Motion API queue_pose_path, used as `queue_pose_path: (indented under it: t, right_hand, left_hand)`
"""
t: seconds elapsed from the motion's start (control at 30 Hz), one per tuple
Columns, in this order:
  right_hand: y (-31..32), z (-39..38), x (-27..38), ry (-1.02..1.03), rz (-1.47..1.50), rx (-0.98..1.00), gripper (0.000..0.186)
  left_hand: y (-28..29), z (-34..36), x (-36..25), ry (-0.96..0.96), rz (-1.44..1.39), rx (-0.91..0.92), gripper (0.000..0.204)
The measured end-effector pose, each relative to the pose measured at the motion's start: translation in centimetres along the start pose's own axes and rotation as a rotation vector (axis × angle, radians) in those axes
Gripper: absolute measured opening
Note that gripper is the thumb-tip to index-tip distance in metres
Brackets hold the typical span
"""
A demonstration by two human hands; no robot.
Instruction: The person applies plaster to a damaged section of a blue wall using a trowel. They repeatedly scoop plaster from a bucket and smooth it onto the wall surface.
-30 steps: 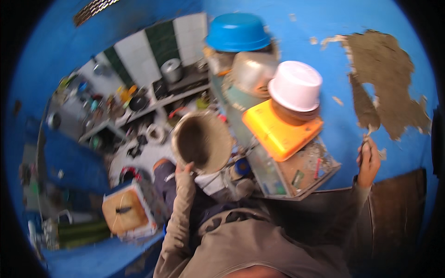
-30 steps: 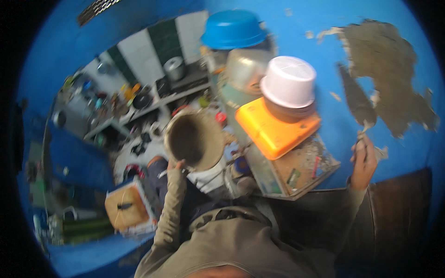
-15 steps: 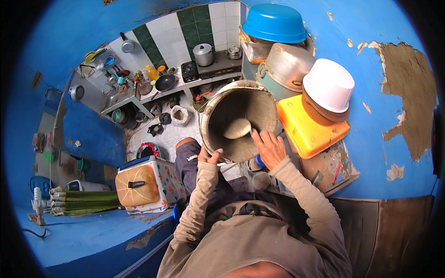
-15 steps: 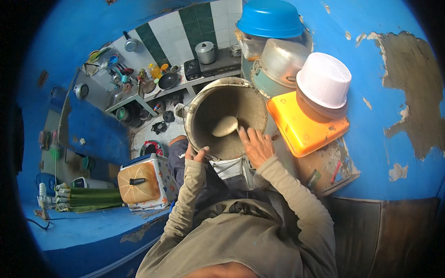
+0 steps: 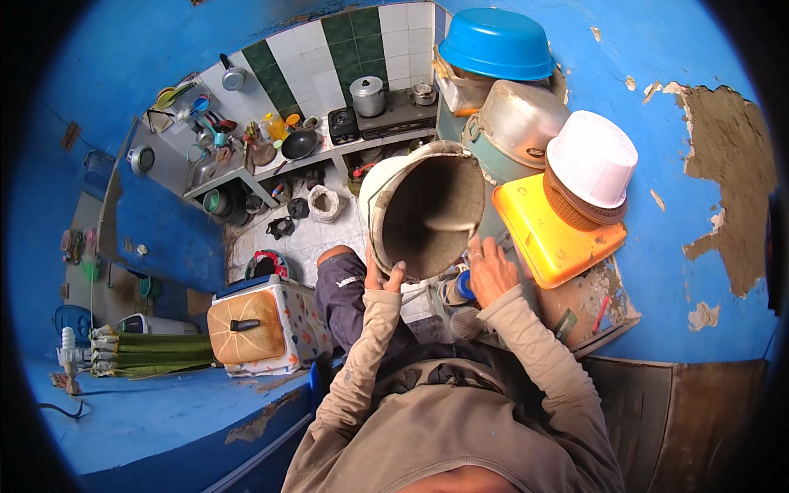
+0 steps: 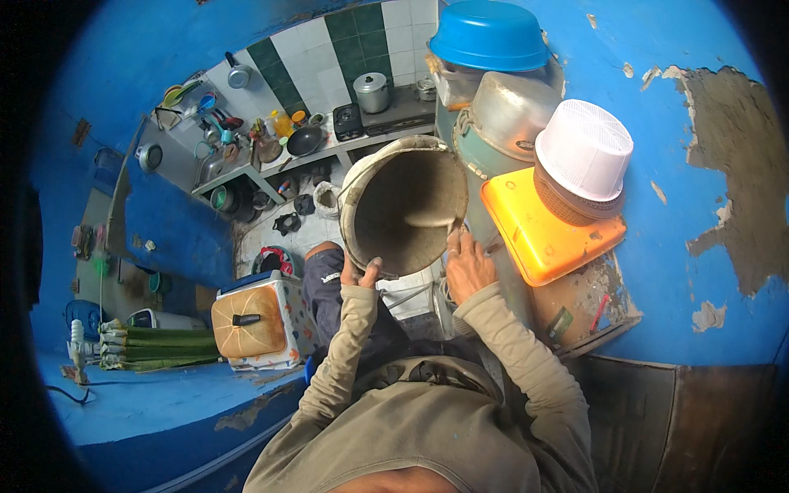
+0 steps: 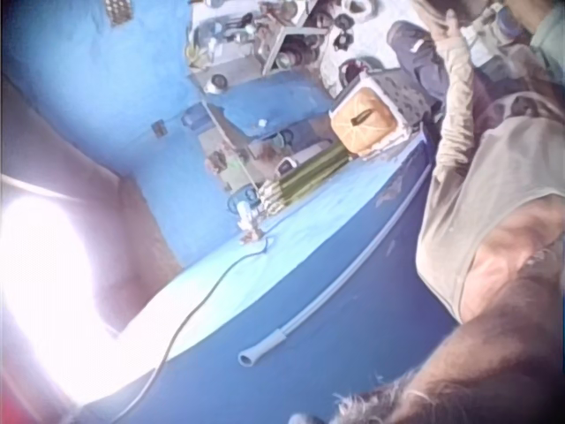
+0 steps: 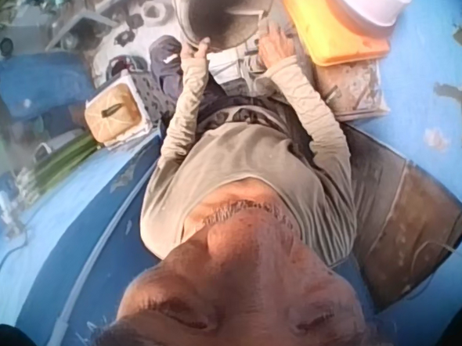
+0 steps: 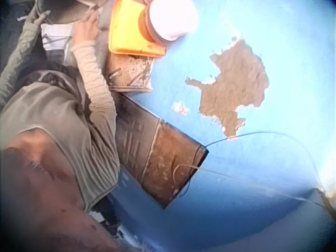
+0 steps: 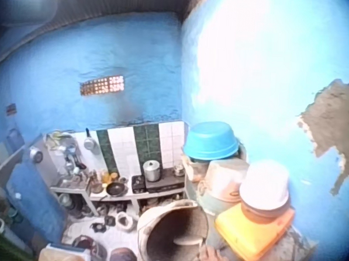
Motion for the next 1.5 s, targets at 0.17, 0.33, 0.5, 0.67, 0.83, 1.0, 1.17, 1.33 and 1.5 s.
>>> queue_pose_path:
  t: [0.17,0.33,0.5,0.67,0.83,1.0,1.17,1.33,1.5]
  right_hand:
    - [3.4,2.3,-1.9,0.032,-0.135,-0.173,0.036]
    - [-0.6,0.5,-1.8,0.154,0.005,-0.277,0.038]
    - [-2.2,-1.5,-0.2,0.105,0.368,-0.321,0.032]
    - [-4.4,-3.2,1.5,-0.044,0.752,-0.295,0.027]
    - [-5.9,-3.6,2.1,-0.203,0.960,-0.185,0.028]
    - [-3.7,-4.1,-0.6,-0.201,0.987,-0.237,0.028]
    - [-2.1,-4.8,-3.4,-0.238,0.961,-0.259,0.029]
    - [-1.6,-5.8,-5.8,-0.281,0.982,-0.284,0.031]
    - [1.4,-6.4,-8.0,-0.302,0.943,-0.352,0.032]
  left_hand:
    - [0.1,0.1,-0.5,-0.130,0.086,0.040,0.070]
    - [-2.2,-0.4,-4.6,-0.272,0.200,0.127,0.068]
    - [-3.1,-0.9,-7.5,-0.343,0.432,0.236,0.070]
    - [-3.9,-1.5,-8.7,-0.363,0.626,0.319,0.069]
    - [-2.1,-1.3,-6.3,-0.257,0.372,0.166,0.065]
    - [-1.0,-1.9,-4.6,0.044,0.042,-0.048,0.050]
    - [-1.6,-2.1,-5.0,0.115,-0.078,-0.164,0.044]
    - [-2.4,-2.2,-4.1,0.140,-0.200,-0.181,0.042]
    - [-4.5,-2.3,-5.3,0.175,-0.266,-0.141,0.041]
Point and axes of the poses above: each hand's wrist, its own z-axis towards the middle knuckle, its own y-axis out of the back of the hand, x = y × z, the point moved 7 cm from there along z, towards the middle knuckle, and after that the axes turned 14 degrees about -z, right-handed, at the moved point
